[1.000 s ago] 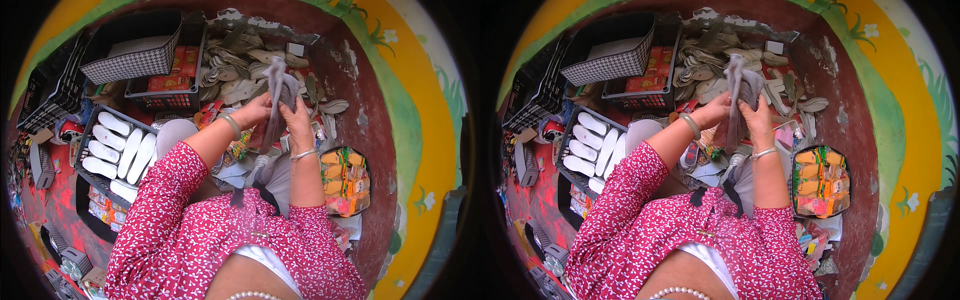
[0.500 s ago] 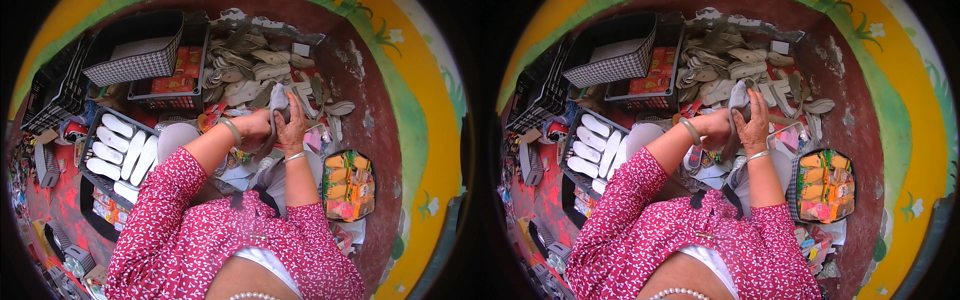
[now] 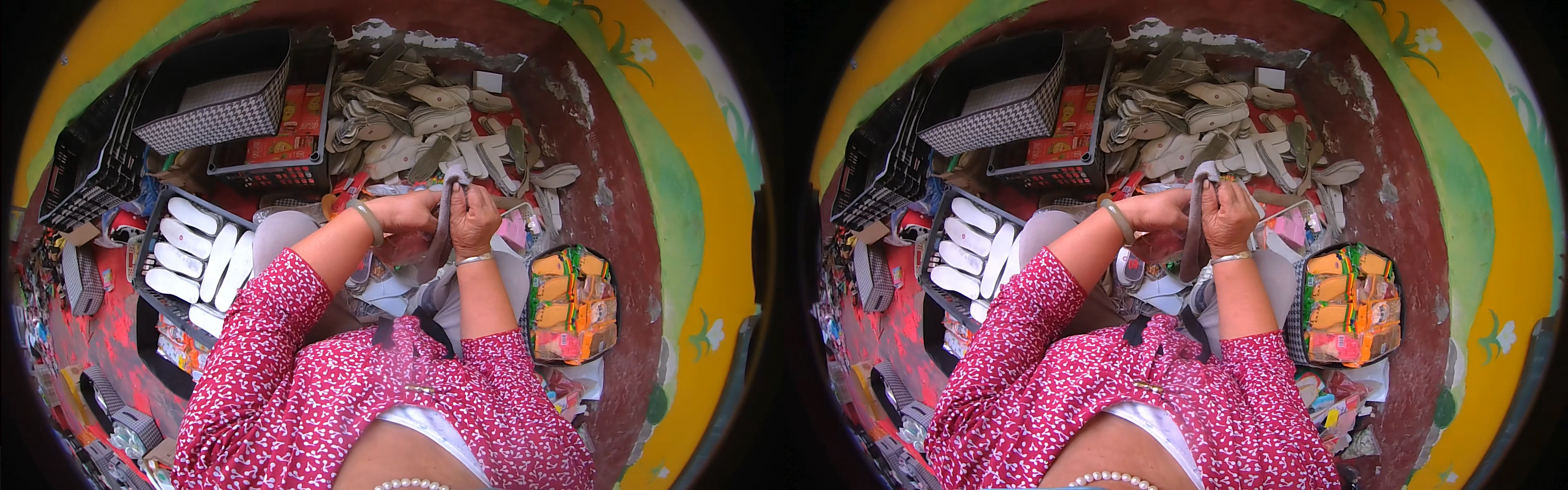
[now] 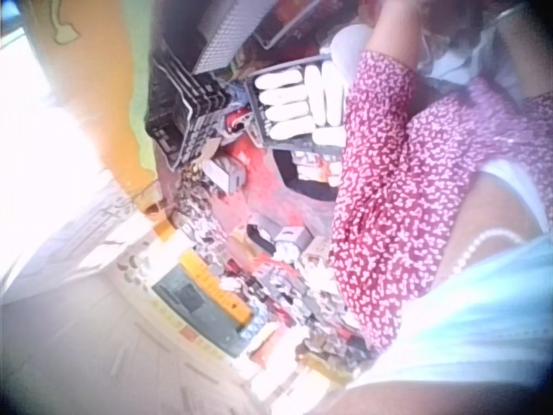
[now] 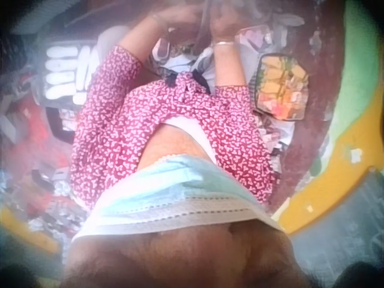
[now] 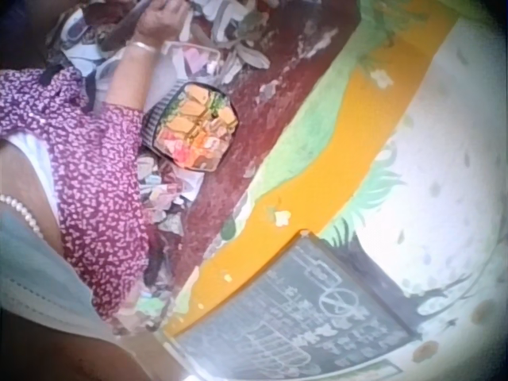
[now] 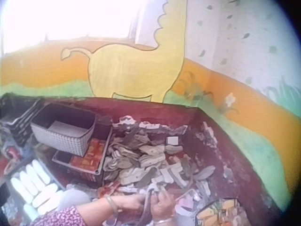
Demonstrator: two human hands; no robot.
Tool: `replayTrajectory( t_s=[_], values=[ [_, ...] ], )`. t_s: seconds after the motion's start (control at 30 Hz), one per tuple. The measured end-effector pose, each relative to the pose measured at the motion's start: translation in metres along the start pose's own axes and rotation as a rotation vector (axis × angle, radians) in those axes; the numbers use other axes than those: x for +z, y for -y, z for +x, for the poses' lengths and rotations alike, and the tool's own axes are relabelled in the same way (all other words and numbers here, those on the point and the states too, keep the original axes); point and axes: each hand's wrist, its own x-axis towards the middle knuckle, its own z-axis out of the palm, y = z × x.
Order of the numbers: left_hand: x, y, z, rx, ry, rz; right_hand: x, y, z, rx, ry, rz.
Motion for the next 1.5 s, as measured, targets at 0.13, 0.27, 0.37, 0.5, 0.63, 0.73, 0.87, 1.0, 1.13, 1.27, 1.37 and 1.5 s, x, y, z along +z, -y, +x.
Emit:
replayTrajectory(
  t_s=[0.13,0.27,0.37,0.5,0.63,0.73,0.87,1.0,1.13,1.27,1.37,1.5],
  values=[
    [0.006,0.005,0.005,0.017,-0.125,-0.141,-0.001,-0.004,0.003,0.009,-0.056,-0.062],
    [0.007,-0.010,0.000,-0.071,-0.067,0.064,-0.006,-0.008,0.005,0.020,-0.076,-0.072],
    [0.013,-0.018,-0.005,-0.129,-0.040,0.143,-0.009,-0.015,0.007,0.077,-0.104,-0.126],
    [0.014,-0.015,-0.002,-0.076,-0.065,0.301,-0.011,-0.019,0.013,0.152,-0.121,-0.104],
    [0.015,-0.022,-0.003,-0.062,-0.076,0.430,-0.013,-0.029,0.016,0.408,-0.123,0.091],
    [0.019,-0.031,-0.005,-0.129,-0.075,0.475,-0.008,-0.040,0.015,0.589,-0.145,0.221],
    [0.013,-0.020,-0.007,-0.125,-0.106,0.610,-0.015,-0.071,0.024,1.012,-0.362,0.478],
    [0.018,-0.032,-0.016,-0.068,-0.235,-0.076,-0.048,-0.109,0.015,1.274,-0.457,1.326],
    [-0.004,-0.031,-0.010,0.119,-0.405,-0.473,-0.044,-0.096,0.025,1.218,-0.382,1.652],
    [-0.014,-0.025,-0.004,0.197,-0.458,-0.619,-0.035,-0.106,0.018,1.040,-0.248,1.788],
    [-0.021,-0.020,-0.001,0.243,-0.471,-0.705,-0.023,-0.082,0.025,0.993,-0.158,1.695],
    [-0.014,-0.021,0.002,0.207,-0.418,-0.772,-0.004,-0.042,0.027,0.816,-0.030,1.671]
  ],
)
